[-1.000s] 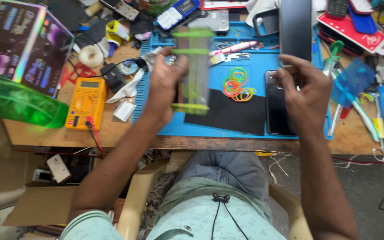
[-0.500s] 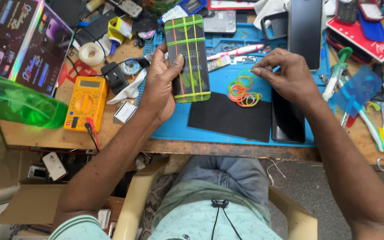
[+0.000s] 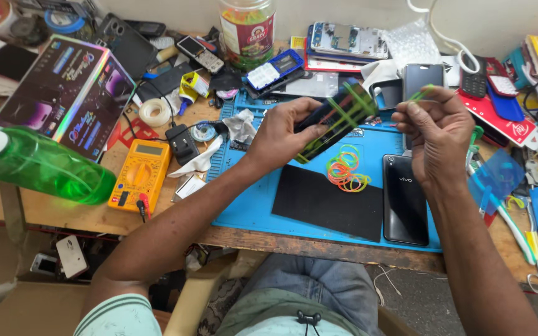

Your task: The person secures a smartphone with multiple rubber bands, then removes them and opens the device to inspect the internal components. The person handles the phone and rubber bands throughout the process.

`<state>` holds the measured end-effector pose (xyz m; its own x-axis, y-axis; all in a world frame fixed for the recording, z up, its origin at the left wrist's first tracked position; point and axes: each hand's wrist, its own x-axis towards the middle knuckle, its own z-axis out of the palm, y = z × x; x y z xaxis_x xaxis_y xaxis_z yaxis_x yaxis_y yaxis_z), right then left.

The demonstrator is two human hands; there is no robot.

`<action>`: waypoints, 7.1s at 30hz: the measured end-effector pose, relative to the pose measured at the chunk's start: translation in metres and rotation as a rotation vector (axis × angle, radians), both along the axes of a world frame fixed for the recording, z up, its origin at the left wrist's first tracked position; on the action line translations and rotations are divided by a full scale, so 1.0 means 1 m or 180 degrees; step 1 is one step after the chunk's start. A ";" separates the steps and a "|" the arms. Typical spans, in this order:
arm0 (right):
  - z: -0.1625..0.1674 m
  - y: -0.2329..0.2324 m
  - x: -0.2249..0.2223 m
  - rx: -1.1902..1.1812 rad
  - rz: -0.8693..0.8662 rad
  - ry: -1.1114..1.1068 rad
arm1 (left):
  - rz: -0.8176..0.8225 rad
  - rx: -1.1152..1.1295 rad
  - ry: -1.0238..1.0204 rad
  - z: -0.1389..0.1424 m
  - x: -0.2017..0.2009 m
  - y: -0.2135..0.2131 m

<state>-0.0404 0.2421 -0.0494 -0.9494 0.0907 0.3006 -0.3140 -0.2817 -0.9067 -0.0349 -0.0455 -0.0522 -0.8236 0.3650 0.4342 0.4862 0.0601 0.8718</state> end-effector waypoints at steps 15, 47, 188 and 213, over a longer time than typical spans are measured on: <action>-0.009 0.002 0.002 -0.0544 -0.0085 -0.0383 | 0.0016 -0.0979 0.0598 -0.002 0.014 -0.001; 0.023 -0.040 0.037 0.3668 0.0857 0.1430 | 0.0314 -0.0786 0.1082 -0.010 0.019 -0.004; 0.015 -0.100 0.198 0.2436 -0.0119 -0.0155 | -0.1205 -0.0454 -0.0496 0.035 0.032 -0.006; -0.059 -0.066 0.231 -0.3638 0.0832 -0.0170 | -0.0996 0.1692 -0.0992 0.029 0.047 -0.022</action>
